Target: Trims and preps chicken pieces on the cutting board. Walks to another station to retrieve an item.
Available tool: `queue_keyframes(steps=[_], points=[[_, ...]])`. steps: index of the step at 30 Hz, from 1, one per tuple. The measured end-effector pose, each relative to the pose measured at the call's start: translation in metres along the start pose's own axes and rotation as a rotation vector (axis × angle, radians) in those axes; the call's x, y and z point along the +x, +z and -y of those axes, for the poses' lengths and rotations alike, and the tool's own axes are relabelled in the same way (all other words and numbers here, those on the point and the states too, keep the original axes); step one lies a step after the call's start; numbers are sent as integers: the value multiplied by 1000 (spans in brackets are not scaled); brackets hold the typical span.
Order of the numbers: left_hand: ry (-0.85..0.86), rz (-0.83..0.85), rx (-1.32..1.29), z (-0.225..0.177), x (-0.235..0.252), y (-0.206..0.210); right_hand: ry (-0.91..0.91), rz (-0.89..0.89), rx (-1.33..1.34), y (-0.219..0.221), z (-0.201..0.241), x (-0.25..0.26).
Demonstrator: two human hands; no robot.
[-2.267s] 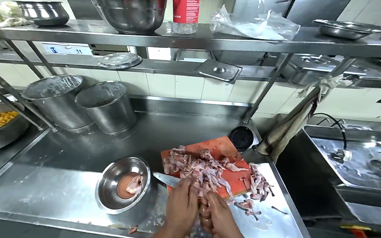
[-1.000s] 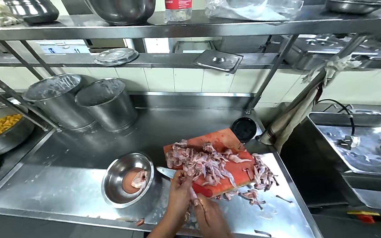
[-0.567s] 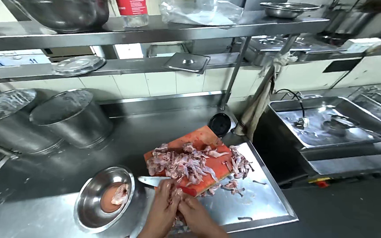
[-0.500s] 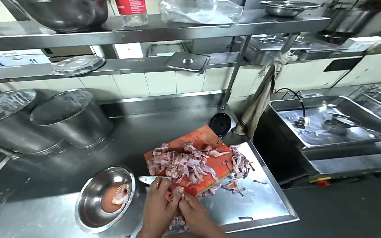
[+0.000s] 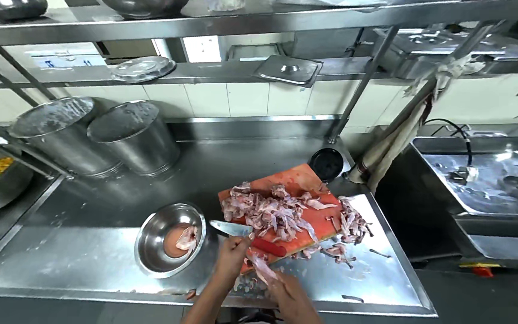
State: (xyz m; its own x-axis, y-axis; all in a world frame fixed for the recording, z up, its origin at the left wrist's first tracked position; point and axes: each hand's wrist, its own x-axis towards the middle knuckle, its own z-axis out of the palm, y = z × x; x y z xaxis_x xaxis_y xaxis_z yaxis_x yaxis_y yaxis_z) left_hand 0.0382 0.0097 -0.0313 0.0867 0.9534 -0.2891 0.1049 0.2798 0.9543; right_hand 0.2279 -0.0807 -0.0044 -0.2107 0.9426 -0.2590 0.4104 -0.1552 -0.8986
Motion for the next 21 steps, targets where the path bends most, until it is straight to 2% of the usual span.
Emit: queue_keyframes(steps=[6, 8, 10, 12, 14, 17, 19, 21], points=[[-235, 71, -235, -4, -2, 8, -27, -61, 124, -5, 1, 2], [-194, 110, -268, -10, 4, 2, -104, -135, 3, -16, 10, 18], [-55, 139, -282, -26, 13, -14, -168, -195, -180, -37, 28, 43], [76, 60, -110, -42, 24, -41, -165, -249, -365, -58, 40, 73], [100, -47, 236, -41, 40, -79, -85, -266, -531, -75, 38, 100], [-90, -158, 786, -13, 54, -136, 70, -304, -613, -86, 19, 107], [-258, -145, 1003, 24, 66, -159, 125, -350, -564, -79, 14, 93], [-336, -88, 1125, 50, 68, -161, 153, -335, -520, -64, 5, 82]])
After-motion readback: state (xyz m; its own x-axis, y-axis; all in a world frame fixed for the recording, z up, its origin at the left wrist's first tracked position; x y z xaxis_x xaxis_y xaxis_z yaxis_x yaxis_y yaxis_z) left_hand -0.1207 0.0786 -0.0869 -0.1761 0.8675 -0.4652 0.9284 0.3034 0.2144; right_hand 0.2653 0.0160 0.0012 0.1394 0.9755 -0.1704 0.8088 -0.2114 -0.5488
